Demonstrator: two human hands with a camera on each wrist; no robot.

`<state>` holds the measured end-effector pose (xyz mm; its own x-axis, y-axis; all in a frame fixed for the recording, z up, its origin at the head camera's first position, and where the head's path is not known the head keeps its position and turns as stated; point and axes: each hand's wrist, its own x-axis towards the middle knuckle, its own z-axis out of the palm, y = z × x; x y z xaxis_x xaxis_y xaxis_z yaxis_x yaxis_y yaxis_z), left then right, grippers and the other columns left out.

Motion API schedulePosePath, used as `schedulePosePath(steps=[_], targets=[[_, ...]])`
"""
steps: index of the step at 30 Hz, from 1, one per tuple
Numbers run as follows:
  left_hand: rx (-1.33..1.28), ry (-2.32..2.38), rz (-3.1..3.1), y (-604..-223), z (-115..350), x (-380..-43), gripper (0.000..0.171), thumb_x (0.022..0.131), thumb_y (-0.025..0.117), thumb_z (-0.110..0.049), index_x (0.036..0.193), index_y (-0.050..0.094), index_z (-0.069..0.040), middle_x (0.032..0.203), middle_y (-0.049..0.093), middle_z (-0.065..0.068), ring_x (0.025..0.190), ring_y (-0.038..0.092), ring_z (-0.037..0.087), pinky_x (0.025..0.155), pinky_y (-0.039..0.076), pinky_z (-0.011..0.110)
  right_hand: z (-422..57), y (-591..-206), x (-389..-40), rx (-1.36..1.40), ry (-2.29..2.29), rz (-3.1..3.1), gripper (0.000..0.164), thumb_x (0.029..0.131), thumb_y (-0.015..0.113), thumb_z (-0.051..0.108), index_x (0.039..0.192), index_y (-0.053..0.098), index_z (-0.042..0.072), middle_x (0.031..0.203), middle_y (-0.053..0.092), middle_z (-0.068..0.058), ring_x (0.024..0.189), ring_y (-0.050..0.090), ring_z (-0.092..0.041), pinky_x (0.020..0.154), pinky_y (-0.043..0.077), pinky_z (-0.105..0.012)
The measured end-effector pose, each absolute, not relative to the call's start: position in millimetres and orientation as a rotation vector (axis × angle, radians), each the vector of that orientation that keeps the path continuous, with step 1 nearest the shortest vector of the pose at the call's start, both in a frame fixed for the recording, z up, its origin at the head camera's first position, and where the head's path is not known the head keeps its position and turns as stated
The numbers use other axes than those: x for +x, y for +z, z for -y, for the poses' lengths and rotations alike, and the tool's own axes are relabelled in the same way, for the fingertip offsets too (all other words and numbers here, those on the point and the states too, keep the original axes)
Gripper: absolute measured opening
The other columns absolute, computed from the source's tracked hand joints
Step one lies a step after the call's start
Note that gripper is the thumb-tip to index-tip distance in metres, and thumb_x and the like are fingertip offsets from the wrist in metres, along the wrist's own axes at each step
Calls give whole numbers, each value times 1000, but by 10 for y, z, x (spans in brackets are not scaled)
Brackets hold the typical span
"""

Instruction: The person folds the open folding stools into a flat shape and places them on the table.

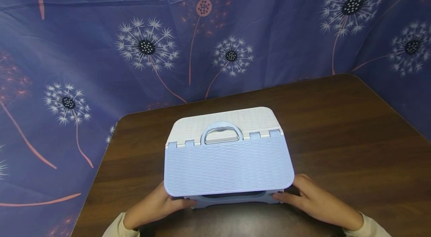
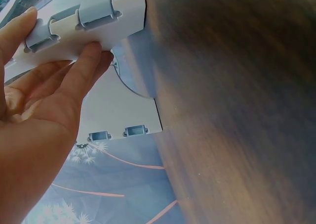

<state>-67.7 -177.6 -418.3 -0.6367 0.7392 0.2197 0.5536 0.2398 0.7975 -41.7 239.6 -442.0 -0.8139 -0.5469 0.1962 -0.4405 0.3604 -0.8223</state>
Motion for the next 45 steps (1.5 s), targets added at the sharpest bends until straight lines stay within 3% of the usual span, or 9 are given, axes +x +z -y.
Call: schedulePosePath(steps=[45], targets=[[1128, 1353, -2256, -4208, 1820, -686, 58, 94, 71, -19, 144, 43, -23, 137, 58, -6, 122, 56, 15, 103, 45, 35, -2390, -4444, -397, -878, -1421, -2551, 67, 91, 71, 6, 148, 38, 17, 132, 54, 10, 107, 50, -5, 88, 40, -12]])
